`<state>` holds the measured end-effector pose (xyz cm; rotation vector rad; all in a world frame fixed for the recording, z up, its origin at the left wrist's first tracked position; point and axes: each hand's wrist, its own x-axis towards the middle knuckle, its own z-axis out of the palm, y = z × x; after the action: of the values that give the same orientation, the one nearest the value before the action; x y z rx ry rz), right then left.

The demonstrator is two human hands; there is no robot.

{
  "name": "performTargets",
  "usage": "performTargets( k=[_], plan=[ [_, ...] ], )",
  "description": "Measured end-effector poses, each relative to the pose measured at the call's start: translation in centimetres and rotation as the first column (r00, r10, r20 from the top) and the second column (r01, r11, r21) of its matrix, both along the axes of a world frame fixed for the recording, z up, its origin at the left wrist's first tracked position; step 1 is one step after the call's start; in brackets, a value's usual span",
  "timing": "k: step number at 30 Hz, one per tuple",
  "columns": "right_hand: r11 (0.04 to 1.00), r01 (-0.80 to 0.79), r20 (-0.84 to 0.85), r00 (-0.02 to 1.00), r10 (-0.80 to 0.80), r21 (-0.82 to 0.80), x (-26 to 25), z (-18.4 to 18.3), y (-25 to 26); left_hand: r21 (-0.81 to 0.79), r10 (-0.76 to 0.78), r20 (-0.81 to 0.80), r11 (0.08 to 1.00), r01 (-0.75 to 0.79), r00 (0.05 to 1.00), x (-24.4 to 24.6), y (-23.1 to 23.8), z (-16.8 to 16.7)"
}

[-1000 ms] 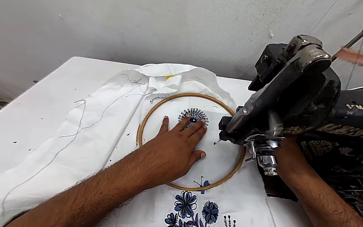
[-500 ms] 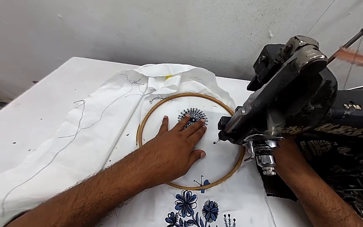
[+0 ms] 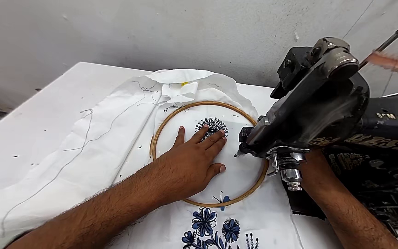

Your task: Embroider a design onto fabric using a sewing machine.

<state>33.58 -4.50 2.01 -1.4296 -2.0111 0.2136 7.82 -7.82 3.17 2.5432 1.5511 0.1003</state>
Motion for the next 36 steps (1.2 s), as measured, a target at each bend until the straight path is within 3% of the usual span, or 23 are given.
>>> performTargets(
  k=[16,22,30,36],
  plan=[
    [1.000,0.013,-0.036,0.999,-0.014,-0.016,-0.23,0.50,-0.18,-0.001,-0.011,0.004,1.000,0.011,1.000,0.00,0.10,-0.06],
    [0.999,0.034,0.025,0.999,-0.033,-0.006,-0.46,0.51,-0.18,-0.003,-0.002,0.002,1.000,0.002,1.000,-0.11,0.17,-0.02],
    [0.999,0.009,-0.079,0.997,-0.013,-0.046,-0.16,0.59,-0.19,0.002,-0.009,0.011,1.000,0.009,1.000,0.01,0.18,-0.16],
    [0.999,0.037,-0.030,0.999,-0.038,-0.028,-0.26,0.45,-0.03,0.011,-0.007,0.019,1.000,0.007,1.000,0.05,0.31,-0.24]
  ],
)
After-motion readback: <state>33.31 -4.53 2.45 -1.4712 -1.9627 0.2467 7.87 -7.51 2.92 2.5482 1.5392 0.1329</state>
